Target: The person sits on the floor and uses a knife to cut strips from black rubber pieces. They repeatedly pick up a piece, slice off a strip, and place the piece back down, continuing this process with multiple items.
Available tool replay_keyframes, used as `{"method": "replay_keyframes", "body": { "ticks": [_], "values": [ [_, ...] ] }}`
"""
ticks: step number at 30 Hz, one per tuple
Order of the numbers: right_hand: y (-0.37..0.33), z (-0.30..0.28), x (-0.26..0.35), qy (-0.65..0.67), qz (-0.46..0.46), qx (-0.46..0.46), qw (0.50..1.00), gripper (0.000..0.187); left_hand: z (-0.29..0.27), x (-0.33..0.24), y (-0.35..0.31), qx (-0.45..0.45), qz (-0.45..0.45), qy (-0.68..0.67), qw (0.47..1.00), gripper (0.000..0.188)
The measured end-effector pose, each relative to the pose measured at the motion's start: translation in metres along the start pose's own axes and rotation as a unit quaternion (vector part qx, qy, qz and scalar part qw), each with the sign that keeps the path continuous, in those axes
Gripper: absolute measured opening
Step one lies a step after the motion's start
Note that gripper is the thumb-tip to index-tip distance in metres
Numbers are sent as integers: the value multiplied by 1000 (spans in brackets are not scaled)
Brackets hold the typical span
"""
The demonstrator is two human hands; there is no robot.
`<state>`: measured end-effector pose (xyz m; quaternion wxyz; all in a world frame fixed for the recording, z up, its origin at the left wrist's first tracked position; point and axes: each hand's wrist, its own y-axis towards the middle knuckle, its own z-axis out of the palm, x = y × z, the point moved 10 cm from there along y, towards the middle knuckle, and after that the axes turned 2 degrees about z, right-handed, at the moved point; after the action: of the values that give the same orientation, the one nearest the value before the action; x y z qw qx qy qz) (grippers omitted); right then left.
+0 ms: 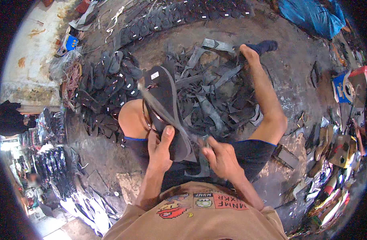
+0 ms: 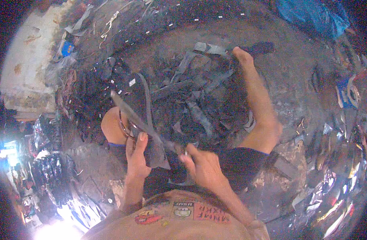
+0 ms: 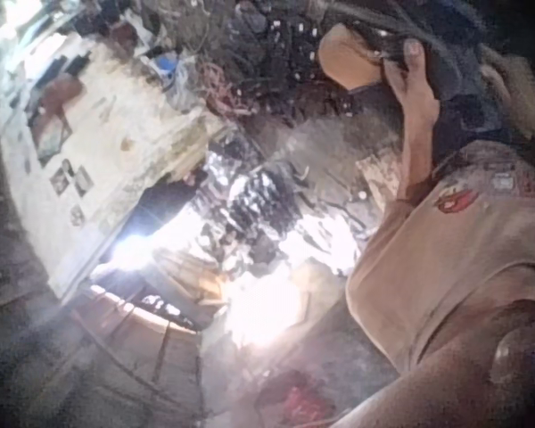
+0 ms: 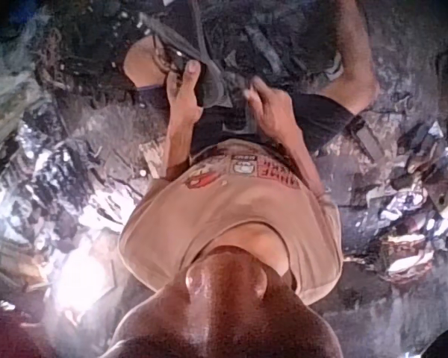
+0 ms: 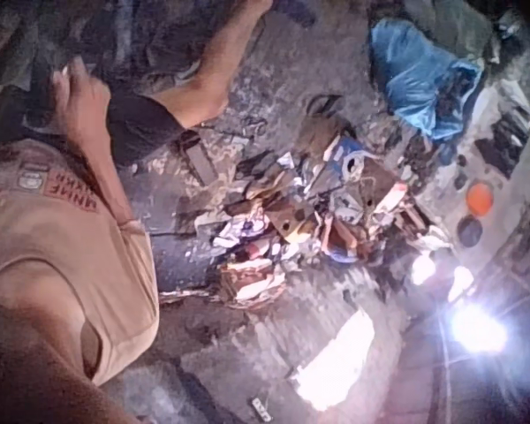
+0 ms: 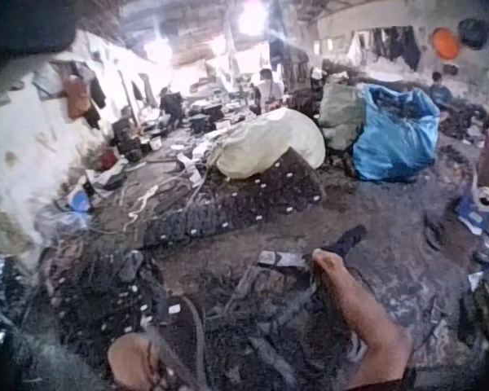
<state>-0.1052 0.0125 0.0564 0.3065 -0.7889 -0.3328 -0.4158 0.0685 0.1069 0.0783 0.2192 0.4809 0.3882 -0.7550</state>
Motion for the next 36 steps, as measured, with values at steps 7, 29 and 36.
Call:
{"method": "replay_keyframes", "body": {
  "ticks": [7, 29, 36],
  "values": [
    [97, -14, 39, -64, -80, -102, 989, 40, -7, 7, 12, -12, -24, -67, 997, 44],
    [-23, -60, 38, 193, 8, -81, 978, 33, 16, -55, 0, 159, -96, -20, 982, 43],
    [-169, 6, -14, 77, 64, 35, 994, 39, -1, -33, -32, 129, -173, -12, 976, 46]
  ]
}}
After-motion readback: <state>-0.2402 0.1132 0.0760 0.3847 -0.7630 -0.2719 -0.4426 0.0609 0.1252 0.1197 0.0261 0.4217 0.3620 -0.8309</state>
